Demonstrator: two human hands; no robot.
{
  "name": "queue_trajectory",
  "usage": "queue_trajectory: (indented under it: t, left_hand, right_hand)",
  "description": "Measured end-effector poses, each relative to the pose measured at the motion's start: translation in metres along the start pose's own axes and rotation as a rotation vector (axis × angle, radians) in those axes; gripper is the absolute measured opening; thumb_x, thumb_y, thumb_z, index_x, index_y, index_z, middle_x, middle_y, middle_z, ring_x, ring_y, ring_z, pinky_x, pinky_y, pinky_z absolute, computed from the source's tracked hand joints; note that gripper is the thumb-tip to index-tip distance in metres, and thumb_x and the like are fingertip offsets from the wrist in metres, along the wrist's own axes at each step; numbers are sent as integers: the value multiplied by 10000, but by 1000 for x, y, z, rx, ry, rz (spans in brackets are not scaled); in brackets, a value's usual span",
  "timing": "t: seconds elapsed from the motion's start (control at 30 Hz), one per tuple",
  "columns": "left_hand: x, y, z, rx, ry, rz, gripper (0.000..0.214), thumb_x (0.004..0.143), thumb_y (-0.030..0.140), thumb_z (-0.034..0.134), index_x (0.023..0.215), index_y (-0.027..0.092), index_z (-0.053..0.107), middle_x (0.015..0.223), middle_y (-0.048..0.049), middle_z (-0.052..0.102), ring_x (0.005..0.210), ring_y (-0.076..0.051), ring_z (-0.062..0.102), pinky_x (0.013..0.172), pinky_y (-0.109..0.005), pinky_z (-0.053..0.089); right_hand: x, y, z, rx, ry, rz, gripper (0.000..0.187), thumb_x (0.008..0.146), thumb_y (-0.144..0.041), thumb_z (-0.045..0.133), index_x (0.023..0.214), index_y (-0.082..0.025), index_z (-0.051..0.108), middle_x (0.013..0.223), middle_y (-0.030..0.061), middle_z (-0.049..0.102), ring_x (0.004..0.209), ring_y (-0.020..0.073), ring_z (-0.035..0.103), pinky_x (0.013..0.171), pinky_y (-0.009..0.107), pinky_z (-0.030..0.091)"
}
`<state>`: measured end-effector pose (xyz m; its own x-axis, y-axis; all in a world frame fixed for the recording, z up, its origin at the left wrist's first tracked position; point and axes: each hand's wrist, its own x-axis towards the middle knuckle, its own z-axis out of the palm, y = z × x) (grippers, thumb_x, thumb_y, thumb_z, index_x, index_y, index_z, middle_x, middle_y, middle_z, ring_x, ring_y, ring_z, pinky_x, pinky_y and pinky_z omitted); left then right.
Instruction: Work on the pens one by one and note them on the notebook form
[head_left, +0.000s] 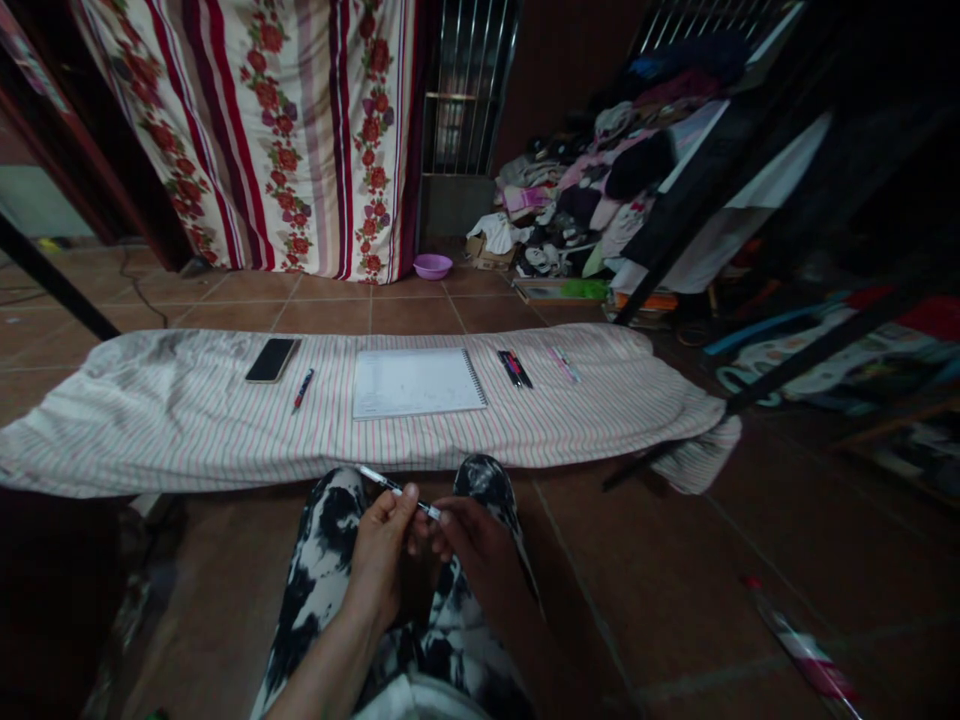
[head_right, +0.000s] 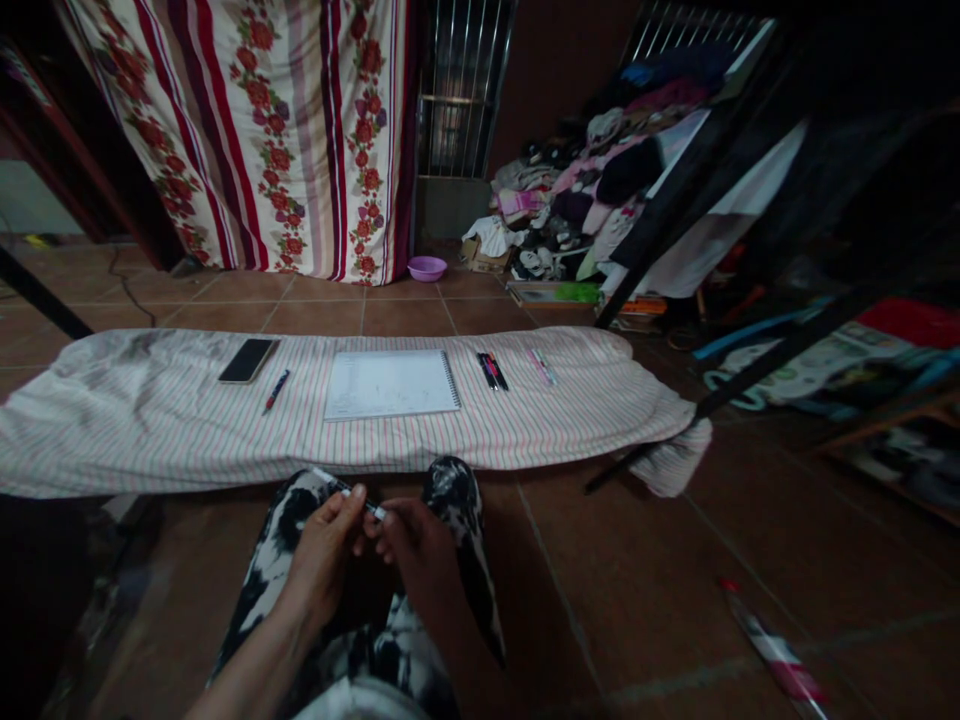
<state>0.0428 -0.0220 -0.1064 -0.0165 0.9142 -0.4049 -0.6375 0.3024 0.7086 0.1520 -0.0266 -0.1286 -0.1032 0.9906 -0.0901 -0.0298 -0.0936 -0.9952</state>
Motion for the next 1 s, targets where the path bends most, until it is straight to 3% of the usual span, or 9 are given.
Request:
queue_trajectory:
  t: [0.37,0.6,0.83,1.0]
  left_hand:
    - [17,-5,-3,36,-126,-34,300,708,413,667,656,176,490,437,44,507,378,-87,471,406,-189,343]
    - [20,-1,1,91,-61,-55,301,657,399,706,786,154,588,483,23,559,427,-81,477,436,-184,352]
    - [19,-4,4,120,-13,-58,334,564,396,764,707,143,600,480,12,566,434,-83,480,443,-188,335]
    - [24,-3,3,152,-12,-60,339,549,402,771,690,144,602,472,15,564,449,-87,499,440,-179,325]
  right_hand:
    - [8,14,0,131,59,51,424,725,-519,602,946,-157,605,688,31,656,552,125,582,505,239,451]
    - [12,17,-7,102,62,73,409,739,-511,573,956,-166,608,672,18,644,527,122,573,494,243,444]
    - [14,18,-11,45,114,97,324,729,-460,564,840,-158,602,641,20,633,523,130,569,486,251,439]
    - [18,28,-12,51,115,96,340,738,-457,547,900,-164,605,656,22,644,537,141,582,488,258,435]
